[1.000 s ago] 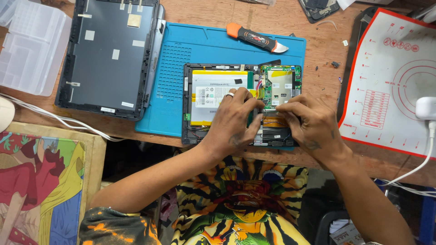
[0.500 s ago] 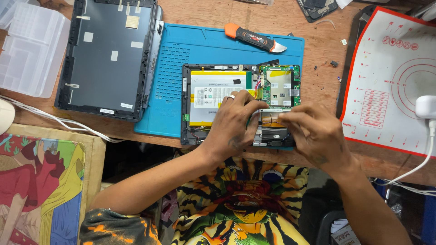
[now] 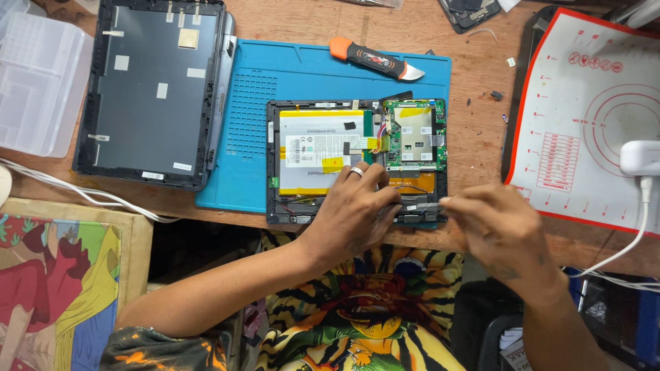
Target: The person uses tweezers and a screwdriver to manipulate small components and connectors on a disassembled tablet's motherboard. They carefully lift and reposition ribbon cables and remove screws from the circuit board area.
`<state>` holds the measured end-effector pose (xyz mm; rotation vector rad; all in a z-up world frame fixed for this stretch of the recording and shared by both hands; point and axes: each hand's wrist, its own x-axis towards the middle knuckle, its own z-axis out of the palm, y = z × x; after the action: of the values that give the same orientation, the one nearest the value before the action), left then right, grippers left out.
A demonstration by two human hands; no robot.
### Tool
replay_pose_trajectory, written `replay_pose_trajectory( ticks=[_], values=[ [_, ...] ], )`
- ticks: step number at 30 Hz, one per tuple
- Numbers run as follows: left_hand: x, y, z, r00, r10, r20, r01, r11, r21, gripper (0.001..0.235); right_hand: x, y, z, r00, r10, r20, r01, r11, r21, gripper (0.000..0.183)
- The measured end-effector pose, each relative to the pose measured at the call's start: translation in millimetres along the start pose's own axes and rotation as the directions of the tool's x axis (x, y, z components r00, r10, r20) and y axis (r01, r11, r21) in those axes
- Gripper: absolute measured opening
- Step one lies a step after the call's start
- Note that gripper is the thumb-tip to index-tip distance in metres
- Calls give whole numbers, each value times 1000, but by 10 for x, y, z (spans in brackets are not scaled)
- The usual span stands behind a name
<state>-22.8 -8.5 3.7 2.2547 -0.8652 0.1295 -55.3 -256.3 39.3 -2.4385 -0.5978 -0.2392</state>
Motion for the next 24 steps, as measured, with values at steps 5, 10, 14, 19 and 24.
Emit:
replay_pose_trajectory(
  ticks=[5, 10, 14, 19, 24],
  values=[
    [26, -1, 51, 997, -69, -33, 69, 998, 4, 18, -78, 146, -71, 973, 168, -159, -192, 971, -146, 19],
    [92, -1, 114, 990, -126, -68, 127, 992, 9, 28, -102, 218, -45, 970, 164, -179, -199, 960, -199, 18],
    [92, 8, 128, 991, -89, -98, 89, 996, -13, 30, -92, 206, -46, 965, 206, -164, -244, 934, -260, 21],
    [82, 23, 105, 996, -18, -86, 16, 1000, -23, 35, -41, 182, 8, 939, 315, -139, -339, 914, -222, 28],
    [65, 53, 114, 999, 6, -45, -8, 998, -57, 38, 0, 156, 97, 966, 231, -112, -252, 937, -244, 24]
  ],
)
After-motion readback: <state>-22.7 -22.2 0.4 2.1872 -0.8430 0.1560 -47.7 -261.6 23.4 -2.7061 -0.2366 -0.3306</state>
